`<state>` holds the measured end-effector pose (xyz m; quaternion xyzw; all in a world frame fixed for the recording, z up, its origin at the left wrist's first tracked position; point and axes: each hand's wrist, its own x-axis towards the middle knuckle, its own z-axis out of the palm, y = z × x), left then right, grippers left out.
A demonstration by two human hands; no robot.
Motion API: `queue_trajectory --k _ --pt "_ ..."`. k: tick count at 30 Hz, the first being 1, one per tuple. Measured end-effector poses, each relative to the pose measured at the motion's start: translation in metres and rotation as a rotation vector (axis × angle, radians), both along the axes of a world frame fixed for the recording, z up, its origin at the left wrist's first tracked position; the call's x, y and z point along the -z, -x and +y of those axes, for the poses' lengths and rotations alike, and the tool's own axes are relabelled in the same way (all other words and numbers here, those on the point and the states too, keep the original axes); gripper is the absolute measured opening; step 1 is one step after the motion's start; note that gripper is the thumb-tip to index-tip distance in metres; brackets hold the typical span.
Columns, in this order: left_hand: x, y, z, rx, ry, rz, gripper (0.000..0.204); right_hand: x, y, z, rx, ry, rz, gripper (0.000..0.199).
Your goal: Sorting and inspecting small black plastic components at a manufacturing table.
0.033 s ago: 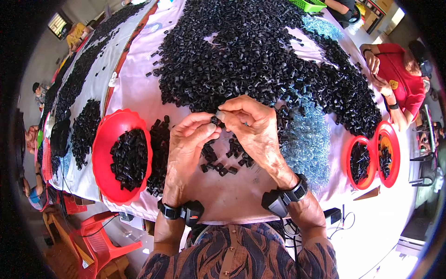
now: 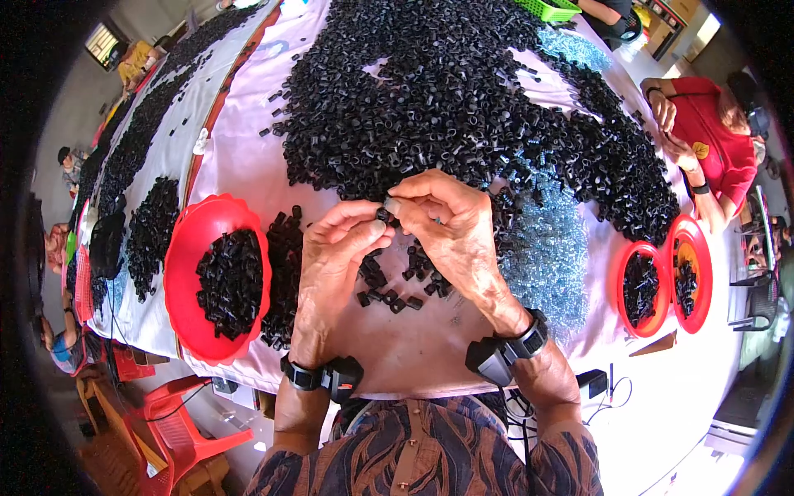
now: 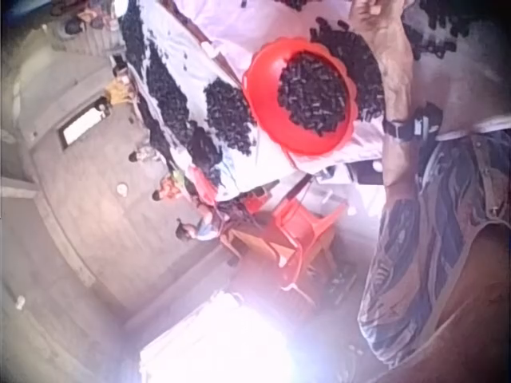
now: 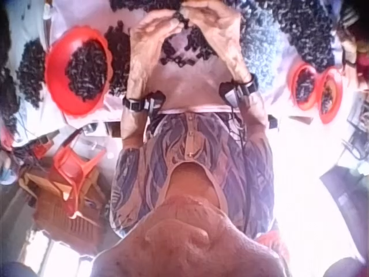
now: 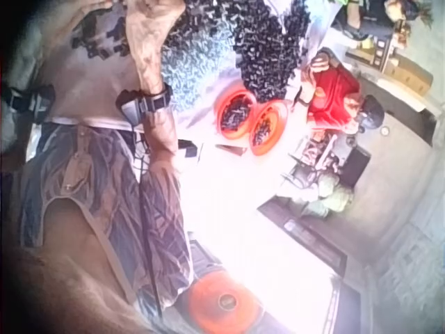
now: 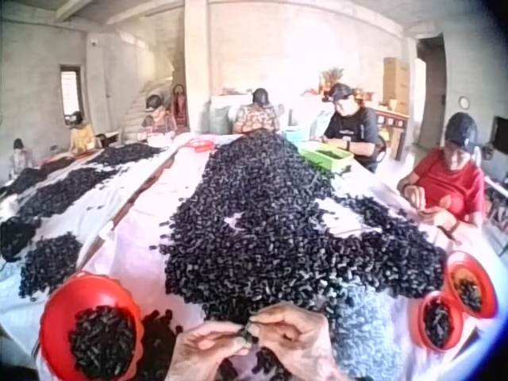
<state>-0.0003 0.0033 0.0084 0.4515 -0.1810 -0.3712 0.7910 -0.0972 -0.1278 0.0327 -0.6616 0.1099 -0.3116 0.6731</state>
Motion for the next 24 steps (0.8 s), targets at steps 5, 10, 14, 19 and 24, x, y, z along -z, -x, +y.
queue_trajectory --k 5,10,14,19,24 --pt "-0.0009 0.0010 0.0004 0.005 -0.040 -0.007 0.023 0.0021 0.0001 0.0000 -0.012 0.022 0.021 0.012" --pt "-0.0010 0.0020 0.0004 -0.004 -0.045 -0.020 0.023 0.0007 -0.0011 0.0018 0.018 0.100 0.038 0.010" --pt "0.0009 0.0016 -0.0003 0.003 -0.015 0.005 0.019 0.0019 -0.0017 0.0024 0.037 0.192 0.005 0.009" --pt "-0.0016 0.0046 -0.0007 -0.021 -0.047 -0.081 0.018 0.0039 -0.0017 0.0006 0.049 0.247 -0.006 0.008" --pt "-0.0019 0.0053 0.0004 -0.055 -0.092 -0.144 0.017 0.0073 -0.0022 0.0000 -0.009 0.162 0.020 0.008"
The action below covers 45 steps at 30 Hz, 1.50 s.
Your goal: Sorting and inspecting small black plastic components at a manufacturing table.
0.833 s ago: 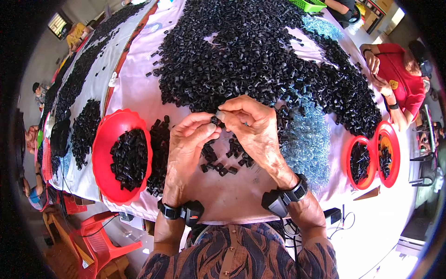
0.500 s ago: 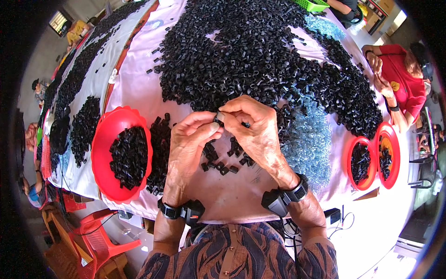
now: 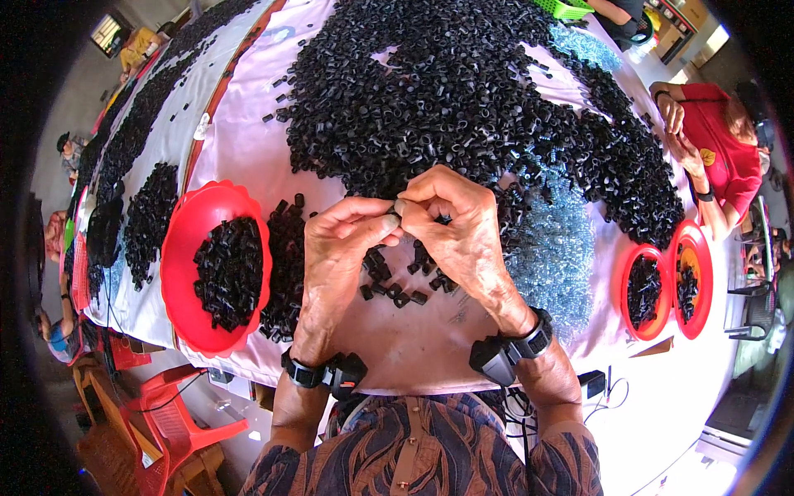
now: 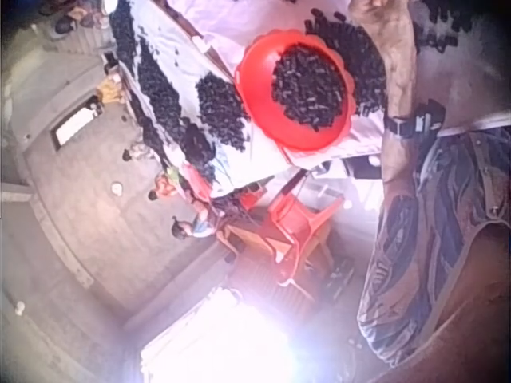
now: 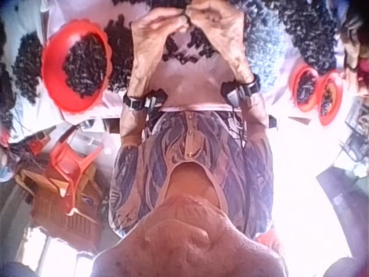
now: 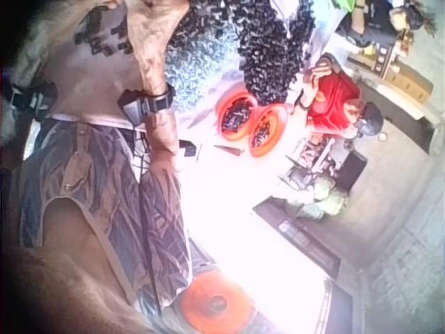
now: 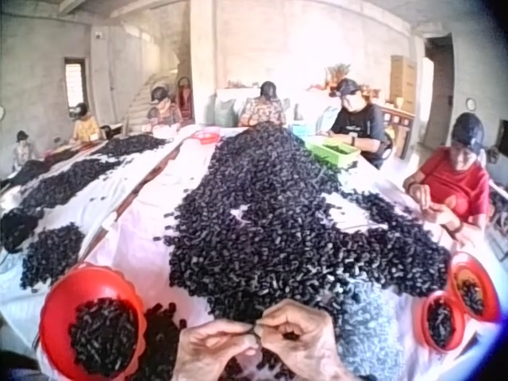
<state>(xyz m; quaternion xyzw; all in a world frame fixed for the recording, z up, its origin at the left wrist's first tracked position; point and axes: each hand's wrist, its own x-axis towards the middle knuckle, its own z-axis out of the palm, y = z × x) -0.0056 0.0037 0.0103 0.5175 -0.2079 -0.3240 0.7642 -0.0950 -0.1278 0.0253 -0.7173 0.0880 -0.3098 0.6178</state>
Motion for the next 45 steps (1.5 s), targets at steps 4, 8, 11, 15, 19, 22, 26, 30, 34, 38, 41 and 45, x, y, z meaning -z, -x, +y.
queue_trajectory --k 4,8,11,15,19,22,26,30,34,38,41,45 --pt "-0.002 -0.001 0.000 -0.013 -0.013 0.045 0.016 -0.001 0.000 0.001 -0.025 -0.084 0.050 0.007" --pt "-0.001 -0.002 -0.001 -0.010 -0.011 0.088 0.017 -0.002 0.000 0.001 -0.053 -0.279 0.092 0.007" --pt "0.003 -0.004 0.000 -0.003 0.028 0.107 0.017 0.002 -0.002 0.003 -0.036 -0.260 0.090 0.010" --pt "0.006 -0.006 0.000 0.015 0.035 0.174 0.018 0.007 -0.002 0.003 0.076 0.201 0.062 0.019" --pt "0.010 -0.010 0.003 -0.009 0.070 0.192 0.012 0.000 -0.004 0.008 0.037 0.393 0.053 0.032" --pt "0.011 -0.011 0.002 -0.004 0.042 0.162 0.009 0.010 -0.006 0.003 0.021 0.551 -0.031 0.036" --pt "0.009 -0.009 0.001 0.033 -0.027 0.164 0.008 0.018 -0.006 0.006 0.113 0.611 -0.032 0.035" --pt "0.003 -0.007 0.002 0.069 -0.031 0.222 0.009 0.020 -0.006 0.005 0.127 0.631 -0.027 0.034" --pt "0.006 -0.006 0.001 0.067 -0.025 0.232 0.009 0.019 -0.006 0.007 0.170 0.763 -0.056 0.030" --pt "0.009 -0.006 0.000 0.063 -0.024 0.177 0.011 0.018 -0.004 0.008 0.151 0.839 -0.048 0.027" --pt "0.006 -0.006 0.001 0.075 -0.039 0.168 0.012 0.020 -0.005 0.007 0.157 0.859 -0.089 0.027" --pt "-0.002 -0.006 0.001 0.022 -0.032 0.169 0.010 0.022 -0.006 0.007 0.168 0.773 -0.073 0.029"
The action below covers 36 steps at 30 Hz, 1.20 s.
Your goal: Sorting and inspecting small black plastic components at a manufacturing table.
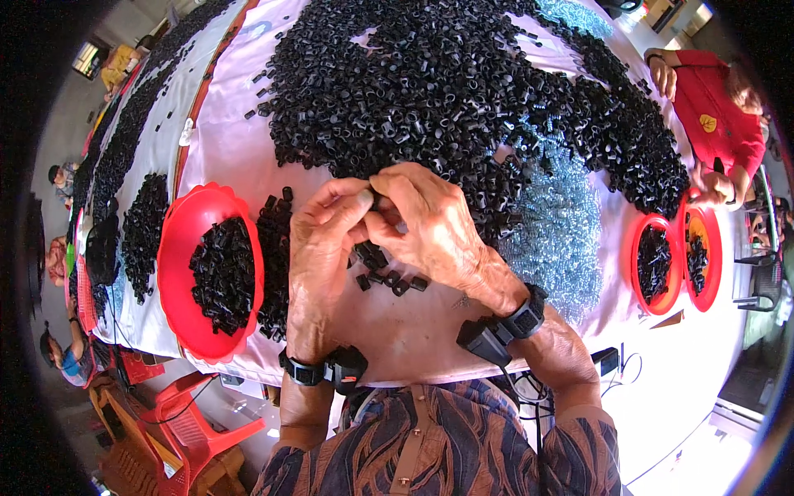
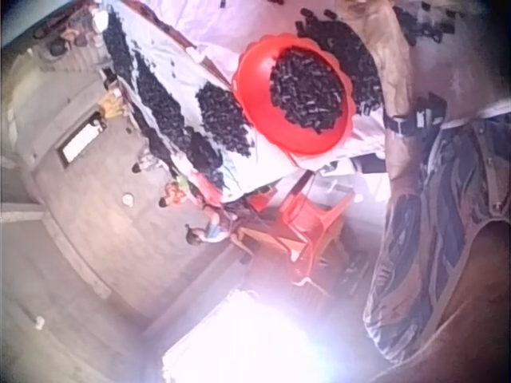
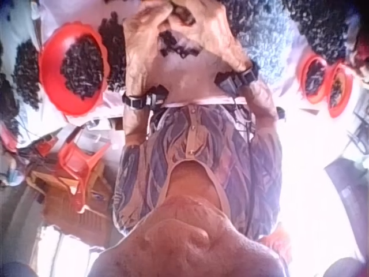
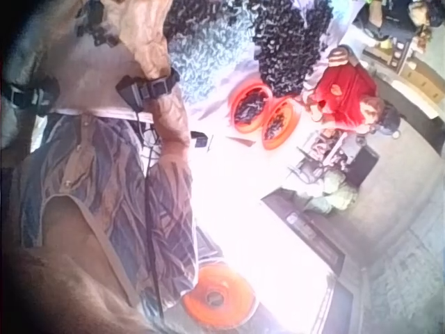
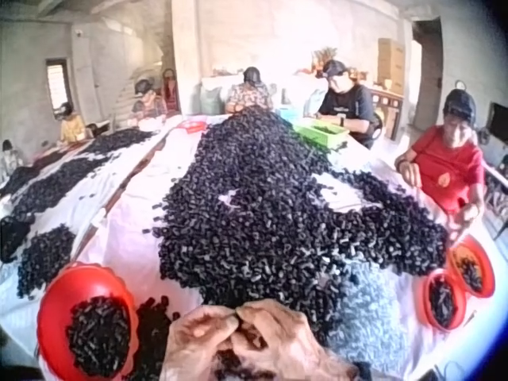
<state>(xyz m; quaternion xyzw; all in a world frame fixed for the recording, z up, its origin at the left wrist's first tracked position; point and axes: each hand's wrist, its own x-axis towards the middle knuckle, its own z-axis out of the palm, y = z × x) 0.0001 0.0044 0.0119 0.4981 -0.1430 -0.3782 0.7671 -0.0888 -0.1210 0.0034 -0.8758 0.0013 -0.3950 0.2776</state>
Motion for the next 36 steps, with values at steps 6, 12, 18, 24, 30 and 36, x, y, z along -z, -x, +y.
queue_trajectory --k 6,12,18,24,30,36 --pt "-0.020 -0.013 0.019 -0.283 -0.145 -0.509 0.014 -0.014 0.001 -0.009 -0.052 -0.493 0.117 0.018" --pt "-0.052 -0.020 0.061 -0.808 -0.724 -1.240 0.014 -0.017 0.008 -0.023 -0.160 -0.306 0.400 0.009" --pt "-0.054 -0.023 0.063 -0.646 -0.697 -1.170 0.013 -0.006 0.012 -0.008 -0.091 0.245 0.501 0.012" --pt "-0.026 -0.004 0.015 -0.024 -0.733 -1.201 0.013 0.002 0.011 -0.003 -0.048 0.334 0.513 0.019" --pt "-0.003 -0.001 -0.006 -0.041 -0.782 -1.316 0.016 0.004 0.009 -0.006 -0.028 0.307 0.496 0.020" --pt "0.004 -0.007 -0.007 -0.079 -0.460 -0.948 0.019 -0.006 0.004 -0.014 -0.008 -0.228 0.217 0.014"
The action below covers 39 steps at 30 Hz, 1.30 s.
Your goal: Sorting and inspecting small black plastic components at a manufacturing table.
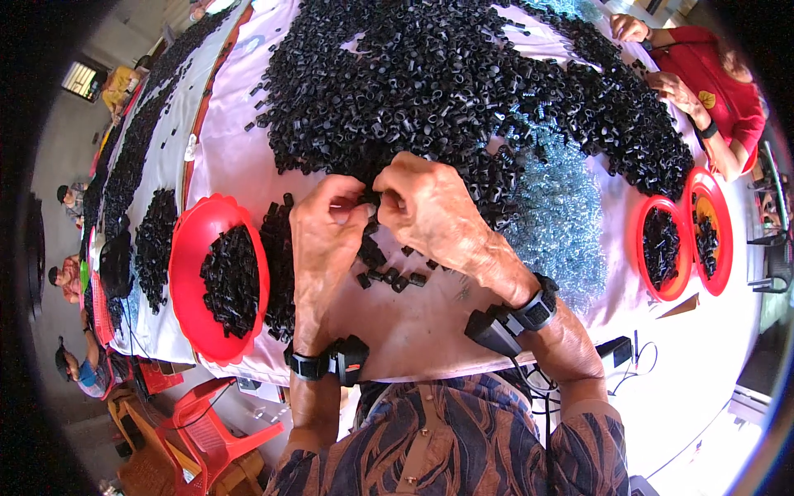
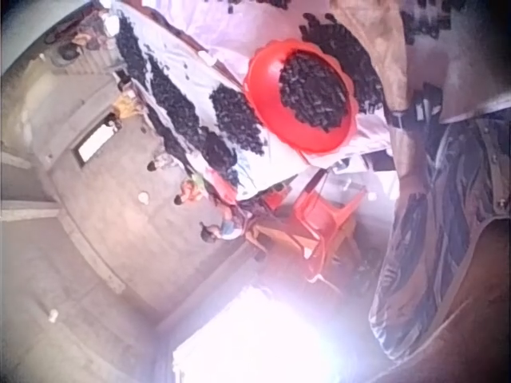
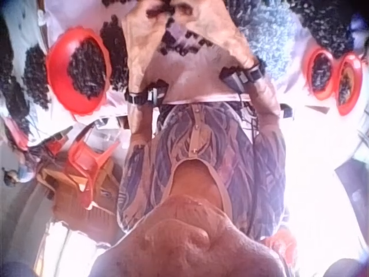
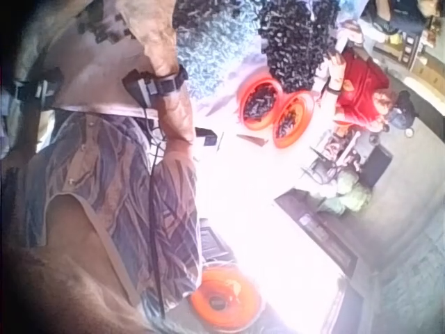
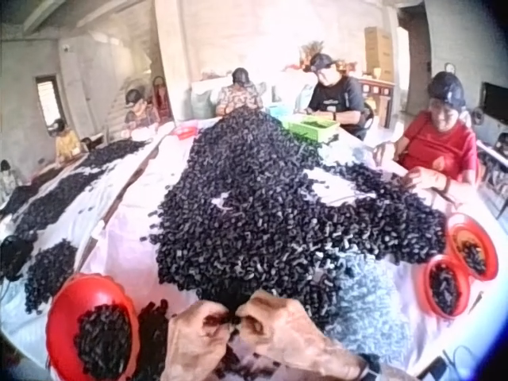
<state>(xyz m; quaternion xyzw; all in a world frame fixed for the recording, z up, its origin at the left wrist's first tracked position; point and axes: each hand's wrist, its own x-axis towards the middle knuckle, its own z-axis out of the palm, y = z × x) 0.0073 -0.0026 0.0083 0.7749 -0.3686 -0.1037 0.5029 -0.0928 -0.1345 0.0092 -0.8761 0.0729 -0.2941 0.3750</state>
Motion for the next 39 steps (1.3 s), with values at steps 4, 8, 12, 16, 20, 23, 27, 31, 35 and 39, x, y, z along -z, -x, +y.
queue_trajectory --k 4,8,12,16,20,23,27,31,35,39 --pt "0.010 -0.003 0.003 0.044 0.236 0.334 0.022 -0.009 0.000 -0.002 -0.071 -0.818 -0.034 0.013" --pt "0.008 0.002 0.002 0.084 0.395 0.447 0.022 -0.017 0.003 -0.006 -0.057 -1.004 -0.040 0.011" --pt "-0.002 0.005 0.003 0.139 0.470 0.648 0.023 -0.015 0.003 -0.004 -0.063 -0.990 -0.074 0.010" --pt "0.001 0.006 0.002 0.140 0.440 0.711 0.024 -0.017 0.002 -0.002 -0.039 -0.921 -0.064 0.008" --pt "0.001 0.008 0.001 0.136 0.461 0.731 0.022 -0.015 0.002 0.002 -0.043 -0.858 -0.120 0.006" --pt "0.001 0.007 0.002 0.091 0.418 0.779 0.019 -0.014 0.001 0.005 -0.045 -0.777 -0.176 0.004" --pt "-0.002 0.007 0.004 0.075 0.461 0.779 0.017 -0.015 0.000 0.006 -0.119 -0.624 -0.202 0.002" --pt "-0.008 0.007 0.004 0.045 0.421 0.694 0.017 -0.018 0.001 0.003 -0.184 -0.548 -0.124 0.003" --pt "-0.004 0.001 0.007 0.022 0.445 0.655 0.018 -0.019 0.000 0.001 -0.035 -0.630 -0.122 0.004" --pt "-0.006 -0.012 0.015 -0.092 0.617 0.638 0.021 -0.011 0.002 -0.003 -0.149 -0.238 0.036 0.012"
